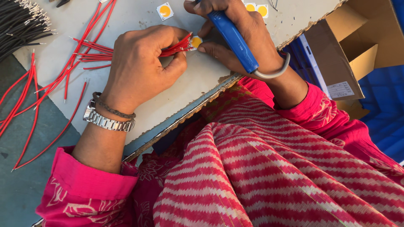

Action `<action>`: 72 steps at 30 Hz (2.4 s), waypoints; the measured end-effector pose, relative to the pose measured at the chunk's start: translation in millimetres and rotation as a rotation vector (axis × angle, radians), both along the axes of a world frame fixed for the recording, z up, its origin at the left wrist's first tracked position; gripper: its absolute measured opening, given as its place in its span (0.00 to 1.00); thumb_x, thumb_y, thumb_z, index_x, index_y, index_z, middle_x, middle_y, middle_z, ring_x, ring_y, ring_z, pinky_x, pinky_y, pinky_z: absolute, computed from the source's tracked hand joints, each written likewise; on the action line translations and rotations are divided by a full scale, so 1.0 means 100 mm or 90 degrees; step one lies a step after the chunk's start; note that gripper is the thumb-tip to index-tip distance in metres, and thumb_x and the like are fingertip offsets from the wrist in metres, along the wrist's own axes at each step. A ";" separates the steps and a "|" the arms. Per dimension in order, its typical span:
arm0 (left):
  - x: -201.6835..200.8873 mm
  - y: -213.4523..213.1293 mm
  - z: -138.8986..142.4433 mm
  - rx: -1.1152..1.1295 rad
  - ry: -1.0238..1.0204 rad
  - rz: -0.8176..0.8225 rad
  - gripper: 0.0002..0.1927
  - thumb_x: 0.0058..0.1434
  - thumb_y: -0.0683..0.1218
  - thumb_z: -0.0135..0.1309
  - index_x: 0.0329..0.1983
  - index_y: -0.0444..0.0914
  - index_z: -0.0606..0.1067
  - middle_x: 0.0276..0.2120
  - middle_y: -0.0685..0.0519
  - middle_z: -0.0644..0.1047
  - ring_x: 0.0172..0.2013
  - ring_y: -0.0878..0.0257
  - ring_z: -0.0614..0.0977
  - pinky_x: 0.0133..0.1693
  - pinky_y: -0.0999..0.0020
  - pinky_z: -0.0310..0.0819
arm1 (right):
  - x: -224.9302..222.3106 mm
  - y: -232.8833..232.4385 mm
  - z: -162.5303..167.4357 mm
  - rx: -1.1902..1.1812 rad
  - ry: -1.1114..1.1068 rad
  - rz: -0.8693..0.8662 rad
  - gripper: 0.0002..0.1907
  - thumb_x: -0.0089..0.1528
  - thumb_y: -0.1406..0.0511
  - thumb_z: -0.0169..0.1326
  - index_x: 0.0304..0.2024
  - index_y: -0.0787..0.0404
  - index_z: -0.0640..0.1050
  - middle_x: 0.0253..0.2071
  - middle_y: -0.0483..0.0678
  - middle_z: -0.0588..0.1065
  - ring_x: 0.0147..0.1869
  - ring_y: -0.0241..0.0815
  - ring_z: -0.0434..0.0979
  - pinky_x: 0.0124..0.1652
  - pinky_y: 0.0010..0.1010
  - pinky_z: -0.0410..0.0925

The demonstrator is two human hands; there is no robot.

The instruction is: The person strips red wires with pliers, dips the wire ends into a small container of flux, and then uses a soldering iron to attach the wires to square LED modules on a workbench. The person repeats this process for multiple LEDs, placing finished units aside.

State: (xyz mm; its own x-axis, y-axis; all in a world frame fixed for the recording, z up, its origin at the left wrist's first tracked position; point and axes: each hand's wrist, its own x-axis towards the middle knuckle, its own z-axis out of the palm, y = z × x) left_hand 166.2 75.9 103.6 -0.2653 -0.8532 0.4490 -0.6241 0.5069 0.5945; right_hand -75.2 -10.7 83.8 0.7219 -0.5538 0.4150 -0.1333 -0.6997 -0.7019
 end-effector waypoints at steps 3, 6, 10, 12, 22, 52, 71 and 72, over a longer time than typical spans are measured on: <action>0.00 0.00 -0.01 0.028 -0.029 0.008 0.04 0.64 0.40 0.61 0.39 0.35 0.77 0.35 0.50 0.80 0.33 0.54 0.83 0.36 0.62 0.74 | 0.00 0.00 0.00 0.005 -0.003 0.004 0.31 0.63 0.78 0.68 0.62 0.63 0.66 0.59 0.53 0.78 0.56 0.43 0.86 0.52 0.28 0.78; 0.02 0.00 -0.01 0.030 -0.045 0.011 0.06 0.66 0.41 0.62 0.37 0.35 0.76 0.34 0.49 0.79 0.32 0.53 0.82 0.34 0.61 0.73 | 0.01 -0.01 0.00 0.006 -0.005 0.007 0.31 0.63 0.78 0.68 0.62 0.63 0.66 0.58 0.52 0.79 0.56 0.43 0.86 0.52 0.29 0.78; 0.02 -0.01 -0.03 0.033 -0.044 0.013 0.05 0.65 0.40 0.61 0.37 0.35 0.76 0.34 0.49 0.79 0.32 0.52 0.82 0.34 0.60 0.73 | 0.01 0.00 -0.01 -0.004 0.009 -0.005 0.30 0.65 0.77 0.70 0.62 0.62 0.67 0.56 0.50 0.78 0.55 0.43 0.86 0.52 0.29 0.78; 0.03 -0.01 -0.04 0.030 -0.045 0.012 0.05 0.65 0.40 0.61 0.37 0.35 0.76 0.34 0.49 0.79 0.32 0.52 0.82 0.34 0.60 0.73 | 0.02 0.01 0.00 -0.010 0.004 -0.003 0.29 0.64 0.77 0.69 0.61 0.62 0.67 0.58 0.51 0.78 0.55 0.42 0.86 0.52 0.29 0.78; -0.01 0.00 0.01 0.031 -0.057 0.020 0.06 0.64 0.41 0.62 0.38 0.35 0.75 0.34 0.50 0.79 0.32 0.51 0.82 0.33 0.60 0.72 | 0.08 0.02 0.12 -0.056 -0.046 0.029 0.25 0.64 0.83 0.57 0.58 0.64 0.65 0.55 0.53 0.74 0.65 0.48 0.80 0.58 0.32 0.76; -0.19 -0.01 -0.02 0.028 -0.072 0.047 0.14 0.52 0.43 0.62 0.42 0.36 0.76 0.39 0.54 0.81 0.28 0.54 0.83 0.27 0.60 0.75 | -0.84 0.03 -0.07 0.044 -0.420 -0.272 0.30 0.71 0.52 0.60 0.57 0.73 0.73 0.43 0.61 0.77 0.34 0.47 0.80 0.34 0.31 0.74; -0.21 -0.04 -0.01 0.040 -0.083 0.047 0.11 0.54 0.44 0.61 0.38 0.36 0.77 0.40 0.55 0.80 0.25 0.54 0.82 0.27 0.59 0.74 | -0.65 0.06 0.43 0.102 -0.183 -0.201 0.11 0.57 0.66 0.60 0.34 0.71 0.79 0.30 0.52 0.78 0.29 0.37 0.76 0.35 0.22 0.70; -0.21 -0.04 -0.01 0.036 -0.081 0.048 0.11 0.54 0.44 0.61 0.38 0.36 0.77 0.40 0.55 0.80 0.26 0.54 0.82 0.27 0.58 0.74 | -0.64 0.05 0.43 0.102 -0.178 -0.200 0.11 0.57 0.66 0.60 0.34 0.70 0.79 0.29 0.52 0.78 0.29 0.37 0.76 0.34 0.22 0.70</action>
